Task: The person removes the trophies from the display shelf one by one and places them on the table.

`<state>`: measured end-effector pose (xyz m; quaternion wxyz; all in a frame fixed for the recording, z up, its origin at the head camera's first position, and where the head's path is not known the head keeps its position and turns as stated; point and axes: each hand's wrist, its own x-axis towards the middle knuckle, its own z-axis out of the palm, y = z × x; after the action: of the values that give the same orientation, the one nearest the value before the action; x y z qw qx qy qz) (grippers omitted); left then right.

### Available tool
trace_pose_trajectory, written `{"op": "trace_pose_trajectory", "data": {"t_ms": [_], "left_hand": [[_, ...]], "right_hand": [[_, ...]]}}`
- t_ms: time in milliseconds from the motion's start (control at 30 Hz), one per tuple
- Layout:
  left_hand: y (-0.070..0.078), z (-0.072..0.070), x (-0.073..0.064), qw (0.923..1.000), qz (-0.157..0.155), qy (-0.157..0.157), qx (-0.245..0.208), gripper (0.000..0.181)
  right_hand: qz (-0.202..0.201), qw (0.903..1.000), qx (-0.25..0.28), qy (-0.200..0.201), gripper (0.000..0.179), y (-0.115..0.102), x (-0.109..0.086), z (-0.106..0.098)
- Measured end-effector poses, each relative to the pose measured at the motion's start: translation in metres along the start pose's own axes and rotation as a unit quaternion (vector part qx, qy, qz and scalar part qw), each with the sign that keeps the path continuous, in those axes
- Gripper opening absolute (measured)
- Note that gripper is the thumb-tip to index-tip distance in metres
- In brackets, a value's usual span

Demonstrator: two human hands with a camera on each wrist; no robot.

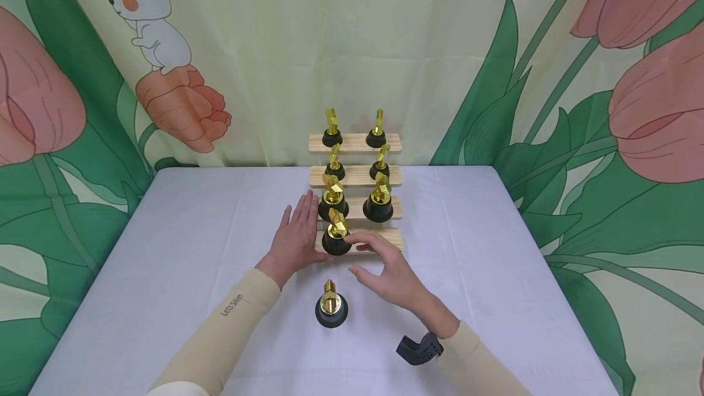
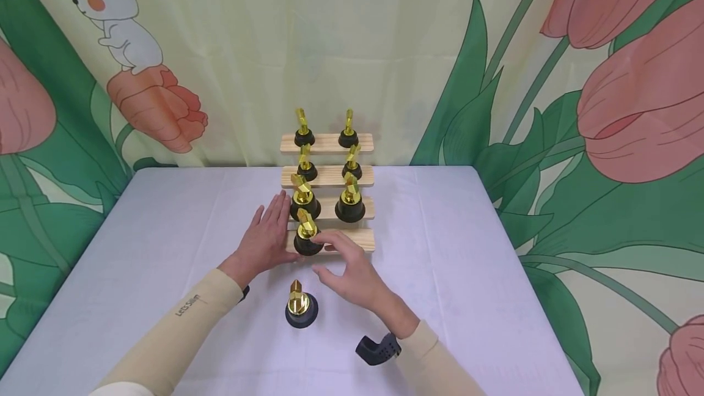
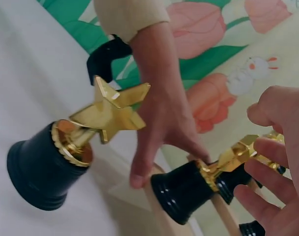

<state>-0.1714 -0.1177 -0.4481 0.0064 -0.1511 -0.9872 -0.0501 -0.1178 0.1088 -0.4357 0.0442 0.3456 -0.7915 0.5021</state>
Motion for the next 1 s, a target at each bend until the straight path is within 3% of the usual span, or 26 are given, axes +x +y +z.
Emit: {"op": "trace_pose_trajectory", "data": {"t_ms": [200, 400, 1000], "left_hand": [[-0.001, 0.0, -0.001, 1.0, 0.001, 0.0, -0.007, 0.14], [-0.002, 0.001, -0.002, 1.0, -0.001, -0.004, 0.0, 0.139], [-0.001, 0.001, 0.001, 1.0, 0.004, -0.002, 0.008, 0.138]], "right_hand": [[0.01, 0.9995, -0.01, 0.027, 0.044, -0.001, 0.018, -0.012], [0.017, 0.9991, 0.022, 0.031, 0.045, 0.002, 0.032, -0.01], [0.027, 0.9979, 0.058, 0.003, 0.055, 0.012, 0.051, 0.001]]}}
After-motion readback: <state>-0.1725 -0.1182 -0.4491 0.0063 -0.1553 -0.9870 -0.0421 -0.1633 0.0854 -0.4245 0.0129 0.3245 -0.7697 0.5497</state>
